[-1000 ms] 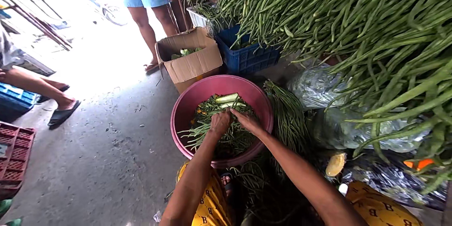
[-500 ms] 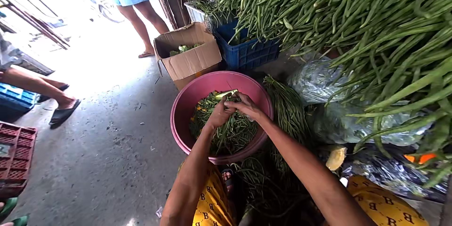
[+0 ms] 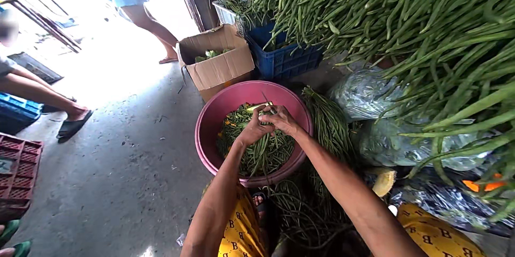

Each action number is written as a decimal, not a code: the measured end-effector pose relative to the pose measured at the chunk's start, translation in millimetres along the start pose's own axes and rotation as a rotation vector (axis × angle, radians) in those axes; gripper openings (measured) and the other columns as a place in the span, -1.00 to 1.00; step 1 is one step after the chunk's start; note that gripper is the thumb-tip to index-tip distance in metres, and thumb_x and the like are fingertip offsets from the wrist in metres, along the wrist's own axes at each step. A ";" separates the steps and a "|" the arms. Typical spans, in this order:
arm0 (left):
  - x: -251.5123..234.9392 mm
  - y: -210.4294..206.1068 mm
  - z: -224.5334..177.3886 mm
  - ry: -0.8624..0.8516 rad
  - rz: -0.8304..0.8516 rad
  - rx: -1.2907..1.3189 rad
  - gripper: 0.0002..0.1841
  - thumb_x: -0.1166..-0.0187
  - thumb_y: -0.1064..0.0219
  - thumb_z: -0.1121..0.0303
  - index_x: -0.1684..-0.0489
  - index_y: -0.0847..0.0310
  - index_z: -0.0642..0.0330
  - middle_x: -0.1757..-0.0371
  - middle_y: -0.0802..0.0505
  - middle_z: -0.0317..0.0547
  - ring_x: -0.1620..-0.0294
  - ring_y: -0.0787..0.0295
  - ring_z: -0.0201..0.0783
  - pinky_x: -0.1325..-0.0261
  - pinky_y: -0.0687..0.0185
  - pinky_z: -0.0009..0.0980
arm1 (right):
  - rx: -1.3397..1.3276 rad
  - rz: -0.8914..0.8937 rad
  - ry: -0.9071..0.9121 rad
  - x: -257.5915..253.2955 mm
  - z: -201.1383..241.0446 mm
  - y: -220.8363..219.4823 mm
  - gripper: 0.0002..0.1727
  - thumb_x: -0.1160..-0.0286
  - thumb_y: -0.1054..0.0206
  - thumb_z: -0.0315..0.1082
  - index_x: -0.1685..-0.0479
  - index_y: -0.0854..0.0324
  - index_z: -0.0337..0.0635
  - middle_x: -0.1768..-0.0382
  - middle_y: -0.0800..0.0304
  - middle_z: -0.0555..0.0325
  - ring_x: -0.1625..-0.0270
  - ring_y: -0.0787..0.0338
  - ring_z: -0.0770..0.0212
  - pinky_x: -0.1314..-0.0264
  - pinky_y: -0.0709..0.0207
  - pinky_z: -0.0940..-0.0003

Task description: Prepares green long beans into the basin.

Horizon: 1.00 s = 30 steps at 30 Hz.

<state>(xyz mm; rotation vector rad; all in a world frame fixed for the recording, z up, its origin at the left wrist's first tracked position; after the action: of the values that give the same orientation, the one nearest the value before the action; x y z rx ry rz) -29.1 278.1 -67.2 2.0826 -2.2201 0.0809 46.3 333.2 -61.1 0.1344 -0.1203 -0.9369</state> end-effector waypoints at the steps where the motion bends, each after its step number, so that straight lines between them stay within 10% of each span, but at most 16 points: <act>1: 0.5 2.1 1.0 0.009 -0.005 0.003 -0.07 -0.44 -0.50 0.57 -0.77 0.12 0.17 -0.14 -0.76 0.07 0.05 -0.83 -0.29 -0.11 -0.77 -0.34 | 0.000 -0.013 0.007 -0.7 0.1 -0.4 -0.76 -0.40 -0.51 -0.41 0.03 -0.71 -0.31 0.32 -0.76 0.03 0.34 -0.71 0.28 0.24 -0.64 0.29; 4: 3.1 10.8 5.6 0.048 -0.014 0.108 -0.13 -0.43 -0.46 0.54 -0.76 0.04 0.17 -0.38 -0.66 0.12 -0.26 -0.71 -0.20 -0.35 -0.65 -0.24 | -0.017 -0.028 0.012 -0.8 2.0 1.2 -0.79 -0.36 -0.53 -0.44 0.08 -0.71 -0.29 0.46 -0.68 0.16 0.49 -0.57 0.40 0.38 -0.50 0.44; 8: 12.7 10.5 19.5 0.208 0.072 0.162 -0.53 -0.85 0.00 0.15 -0.61 -0.26 0.21 -0.17 -0.77 -0.05 -0.12 -0.74 -0.31 -0.24 -0.69 -0.31 | -0.131 -0.044 0.030 -3.3 5.1 7.4 -0.84 -0.40 -0.49 -0.43 0.11 -0.71 -0.23 0.48 -0.70 0.26 0.51 -0.59 0.48 0.42 -0.51 0.51; 12: 20.0 -7.0 27.8 0.296 0.337 0.302 0.00 -0.62 0.53 -0.49 -0.47 -0.44 0.23 -0.09 -0.90 0.03 -0.09 -0.88 -0.07 -0.13 -0.81 -0.18 | -0.162 -0.011 0.083 -1.9 19.3 9.1 -0.87 -0.39 -0.45 -0.44 0.13 -0.71 -0.18 0.45 -0.73 0.30 0.47 -0.63 0.49 0.41 -0.56 0.52; 17: 26.4 -27.5 18.0 0.250 0.473 0.372 0.04 -0.52 0.51 -0.58 -0.33 -0.50 0.21 -0.13 -0.89 0.02 -0.10 -0.89 -0.04 -0.05 -0.85 -0.20 | -0.236 -0.023 0.112 1.1 24.8 17.8 -0.96 -0.38 -0.41 -0.43 0.29 -0.69 -0.09 0.54 -0.72 0.36 0.56 -0.62 0.53 0.51 -0.54 0.58; 20: 25.0 -35.3 8.8 0.148 0.501 0.481 0.11 -0.27 0.09 -0.71 -0.47 -0.47 0.15 -0.23 -0.86 -0.03 -0.19 -0.87 -0.07 -0.15 -0.84 -0.19 | -0.253 -0.034 0.113 1.6 26.8 21.2 -0.95 -0.33 -0.43 -0.32 0.33 -0.67 -0.03 0.61 -0.68 0.35 0.66 -0.58 0.51 0.65 -0.48 0.58; 24: 22.1 -36.2 7.5 0.098 0.510 0.550 -0.27 -0.40 -0.44 -0.31 -0.26 -0.61 0.17 0.14 -0.93 -0.13 -0.01 -0.93 -0.10 -0.29 -0.81 -0.05 | -0.262 -0.020 0.193 -3.4 33.2 26.2 -0.91 -0.24 -0.47 -0.28 0.32 -0.70 -0.01 0.55 -0.74 0.38 0.59 -0.64 0.51 0.57 -0.55 0.55; 26: 19.2 -28.8 10.7 0.123 0.438 0.479 -0.64 -0.70 -0.20 0.05 -0.14 -0.59 0.15 0.32 -0.88 -0.26 0.26 -0.90 -0.27 0.00 -0.88 -0.27 | -0.264 -0.034 0.182 -7.3 25.0 29.8 -0.88 -0.26 -0.48 -0.27 0.28 -0.70 -0.03 0.54 -0.73 0.37 0.60 -0.62 0.51 0.60 -0.53 0.54; 30: 13.0 -15.7 18.8 0.179 0.292 0.278 -0.76 -0.84 0.04 0.33 -0.03 -0.57 0.16 0.45 -0.77 -0.38 0.50 -0.70 -0.47 0.31 -0.73 -0.53 | -0.234 -0.038 0.062 -7.9 -6.5 35.5 -0.73 -0.59 -0.39 -0.23 -0.16 -0.65 -0.10 0.51 -0.63 0.36 0.70 -0.34 0.57 0.68 -0.25 0.66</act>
<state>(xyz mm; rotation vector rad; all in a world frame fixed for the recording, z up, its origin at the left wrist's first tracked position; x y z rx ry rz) -14.9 262.2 -84.9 1.7613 -2.4958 0.6041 70.9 360.8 -61.8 -0.0509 0.0493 -0.9764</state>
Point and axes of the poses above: each hand's wrist, its own x-axis away from the middle knuckle, its own y-axis out of the back of the hand, z = x × y, the point moved 9 cm from there along -x, towards the middle knuckle
